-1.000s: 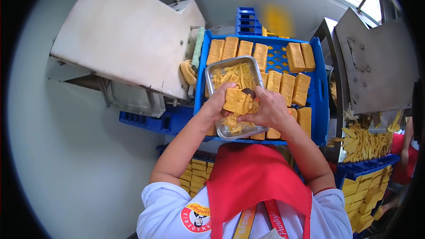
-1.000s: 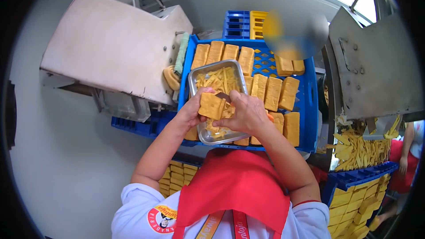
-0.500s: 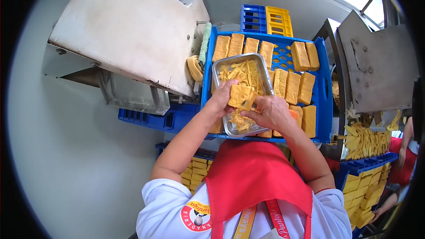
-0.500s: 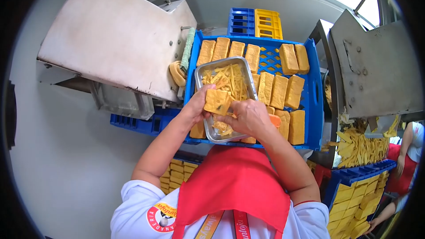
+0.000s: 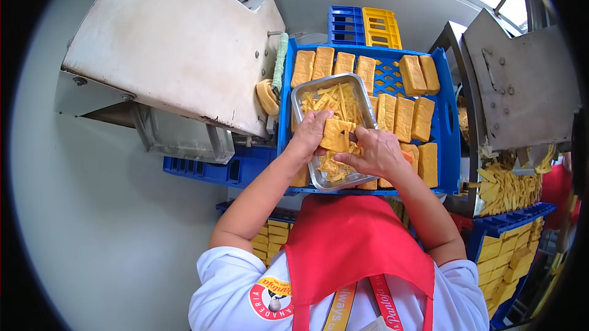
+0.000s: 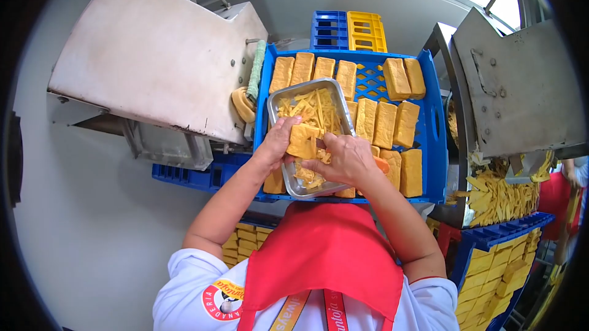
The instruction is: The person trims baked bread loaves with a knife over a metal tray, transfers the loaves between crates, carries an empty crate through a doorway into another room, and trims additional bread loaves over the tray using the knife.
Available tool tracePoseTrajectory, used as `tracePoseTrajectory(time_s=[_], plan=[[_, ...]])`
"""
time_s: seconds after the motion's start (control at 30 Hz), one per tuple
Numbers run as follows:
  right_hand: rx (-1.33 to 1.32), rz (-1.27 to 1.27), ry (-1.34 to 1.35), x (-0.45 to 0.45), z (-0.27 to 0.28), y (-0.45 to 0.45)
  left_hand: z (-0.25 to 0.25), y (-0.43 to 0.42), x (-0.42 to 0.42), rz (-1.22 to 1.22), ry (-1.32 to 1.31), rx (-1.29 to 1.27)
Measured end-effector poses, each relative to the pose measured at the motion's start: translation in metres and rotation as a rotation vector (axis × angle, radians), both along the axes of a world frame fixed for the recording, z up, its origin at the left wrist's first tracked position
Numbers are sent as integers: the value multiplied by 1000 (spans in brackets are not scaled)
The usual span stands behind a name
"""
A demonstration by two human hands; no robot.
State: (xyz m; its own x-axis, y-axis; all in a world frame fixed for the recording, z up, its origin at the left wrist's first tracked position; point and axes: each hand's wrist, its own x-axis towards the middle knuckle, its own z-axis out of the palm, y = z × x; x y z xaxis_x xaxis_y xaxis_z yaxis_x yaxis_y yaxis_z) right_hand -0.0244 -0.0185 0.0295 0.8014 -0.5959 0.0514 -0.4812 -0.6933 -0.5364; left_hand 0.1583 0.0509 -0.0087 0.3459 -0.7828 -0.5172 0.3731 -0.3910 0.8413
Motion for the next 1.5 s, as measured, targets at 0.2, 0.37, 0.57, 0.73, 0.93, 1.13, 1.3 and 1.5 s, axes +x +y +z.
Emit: tracePoseTrajectory(time_s=[0.2, 0.37, 0.57, 0.73, 0.93, 1.13, 1.3, 1.5], plan=[[21, -72, -22, 5, -12, 6, 17, 3, -5, -1, -90, 21], [-49, 58, -123, -2, -28, 22, -7, -2, 9, 90, -12, -63], [-80, -18, 43, -21, -35, 10, -2, 19, 19, 144, -138, -285], [238, -108, 27, -26, -12, -5, -14, 31, 6, -13, -348, -463], [125, -13, -65, -16, 17, 2, -27, 37, -8, -92, -432, -519], [-61, -15, -23, -13, 17, 10, -27, 40, -10, -73, -689, -495], [-56, -12, -20, -13, 3, 10, -8, 41, -14, -106, -993, -557], [744, -96, -76, -10, -23, 5, 2, 36, -19, -140, -1126, -588]])
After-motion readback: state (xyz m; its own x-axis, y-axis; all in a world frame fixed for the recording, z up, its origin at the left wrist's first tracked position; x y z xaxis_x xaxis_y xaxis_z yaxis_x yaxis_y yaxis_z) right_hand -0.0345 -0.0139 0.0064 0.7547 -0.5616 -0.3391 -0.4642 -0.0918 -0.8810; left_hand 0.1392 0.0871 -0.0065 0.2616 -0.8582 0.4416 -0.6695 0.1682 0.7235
